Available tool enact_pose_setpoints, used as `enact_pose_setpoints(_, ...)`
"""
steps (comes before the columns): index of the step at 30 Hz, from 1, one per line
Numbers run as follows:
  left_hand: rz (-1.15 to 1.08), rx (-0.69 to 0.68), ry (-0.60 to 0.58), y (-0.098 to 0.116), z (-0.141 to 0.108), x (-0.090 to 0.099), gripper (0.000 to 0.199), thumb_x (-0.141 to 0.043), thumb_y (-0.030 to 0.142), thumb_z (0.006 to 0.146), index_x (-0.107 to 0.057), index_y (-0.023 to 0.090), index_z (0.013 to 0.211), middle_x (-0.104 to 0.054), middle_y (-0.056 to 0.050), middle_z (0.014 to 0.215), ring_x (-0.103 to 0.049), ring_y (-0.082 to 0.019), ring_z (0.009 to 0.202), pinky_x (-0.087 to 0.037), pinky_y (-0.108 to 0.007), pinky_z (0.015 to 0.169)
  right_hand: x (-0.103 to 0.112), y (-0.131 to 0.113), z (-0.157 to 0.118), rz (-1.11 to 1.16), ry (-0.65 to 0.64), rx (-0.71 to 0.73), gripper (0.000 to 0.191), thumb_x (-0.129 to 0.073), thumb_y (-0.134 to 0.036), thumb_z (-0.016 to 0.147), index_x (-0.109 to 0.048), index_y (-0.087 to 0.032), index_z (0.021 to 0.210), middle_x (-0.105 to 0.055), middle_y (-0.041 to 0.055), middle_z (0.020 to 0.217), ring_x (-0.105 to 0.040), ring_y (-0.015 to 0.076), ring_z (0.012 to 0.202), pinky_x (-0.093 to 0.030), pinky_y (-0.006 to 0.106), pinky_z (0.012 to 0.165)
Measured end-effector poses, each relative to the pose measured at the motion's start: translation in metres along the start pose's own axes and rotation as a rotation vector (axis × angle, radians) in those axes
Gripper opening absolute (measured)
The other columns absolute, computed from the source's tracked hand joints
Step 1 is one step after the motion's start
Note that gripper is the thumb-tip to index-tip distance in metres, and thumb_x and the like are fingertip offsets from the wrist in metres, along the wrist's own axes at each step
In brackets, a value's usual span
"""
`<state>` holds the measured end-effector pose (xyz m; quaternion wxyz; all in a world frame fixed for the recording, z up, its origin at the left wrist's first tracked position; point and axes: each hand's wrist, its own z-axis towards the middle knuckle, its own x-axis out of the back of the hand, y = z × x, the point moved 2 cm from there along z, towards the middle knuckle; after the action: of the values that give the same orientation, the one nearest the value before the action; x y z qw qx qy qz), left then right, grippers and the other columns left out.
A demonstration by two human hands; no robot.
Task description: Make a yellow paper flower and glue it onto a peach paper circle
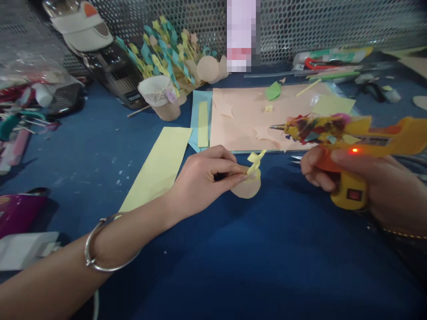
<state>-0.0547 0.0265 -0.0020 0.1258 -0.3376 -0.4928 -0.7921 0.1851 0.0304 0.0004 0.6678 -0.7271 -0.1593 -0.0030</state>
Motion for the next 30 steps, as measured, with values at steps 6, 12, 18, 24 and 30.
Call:
enact_pose_setpoints(6,0.002,-0.016,0.007,-0.0018,-0.0008,-0.0004,0.009,-0.068,0.016,0.078,-0.074,0.017,0.085,-0.064,-0.002,0.083,-0.062,-0.009,0.074,-0.05,-0.02,0.068,-0.0004,0.0001,0.0002,-0.011,-0.006,0.006,0.024,-0.054,-0.043,0.082,-0.064,-0.023,0.072,-0.052,-0.0006,0.051,-0.049,0.0125,0.052,-0.036,0.027,0.052)
enact_pose_setpoints(12,0.002,-0.018,0.002,-0.0019,-0.0013,0.0,0.009,-0.068,0.016,0.078,-0.073,0.018,0.085,-0.064,-0.001,0.085,-0.062,-0.009,0.075,-0.05,-0.02,0.069,-0.0006,-0.0004,0.0004,-0.01,-0.016,0.009,0.025,-0.054,-0.043,0.082,-0.064,-0.022,0.072,-0.051,-0.0005,0.051,-0.048,0.0123,0.051,-0.035,0.026,0.05)
enact_pose_setpoints(18,0.004,0.002,0.0,-0.0016,-0.0014,0.0005,0.009,-0.067,0.018,0.079,-0.073,0.022,0.084,-0.066,-0.001,0.085,-0.063,-0.012,0.077,-0.051,-0.024,0.07,0.0002,-0.0002,-0.0004,0.003,-0.01,0.004,0.024,-0.055,-0.042,0.082,-0.064,-0.022,0.075,-0.052,-0.0008,0.052,-0.047,0.0125,0.051,-0.035,0.027,0.051)
enact_pose_setpoints(24,0.003,0.005,0.002,-0.0014,-0.0012,0.0002,0.008,-0.067,0.018,0.079,-0.073,0.021,0.083,-0.066,-0.001,0.083,-0.063,-0.012,0.076,-0.052,-0.024,0.069,0.0004,0.0003,-0.0002,0.007,-0.011,-0.002,0.024,-0.056,-0.042,0.082,-0.064,-0.022,0.072,-0.053,-0.0007,0.054,-0.047,0.0115,0.051,-0.035,0.025,0.05)
enact_pose_setpoints(30,-0.008,0.013,-0.007,-0.0012,-0.0011,0.0001,0.007,-0.067,0.018,0.079,-0.073,0.02,0.082,-0.065,-0.001,0.083,-0.062,-0.012,0.074,-0.051,-0.024,0.068,-0.0001,0.0005,0.0007,-0.01,-0.022,-0.009,0.028,-0.054,-0.046,0.082,-0.064,-0.021,0.072,-0.052,-0.001,0.053,-0.047,0.0114,0.051,-0.034,0.025,0.051)
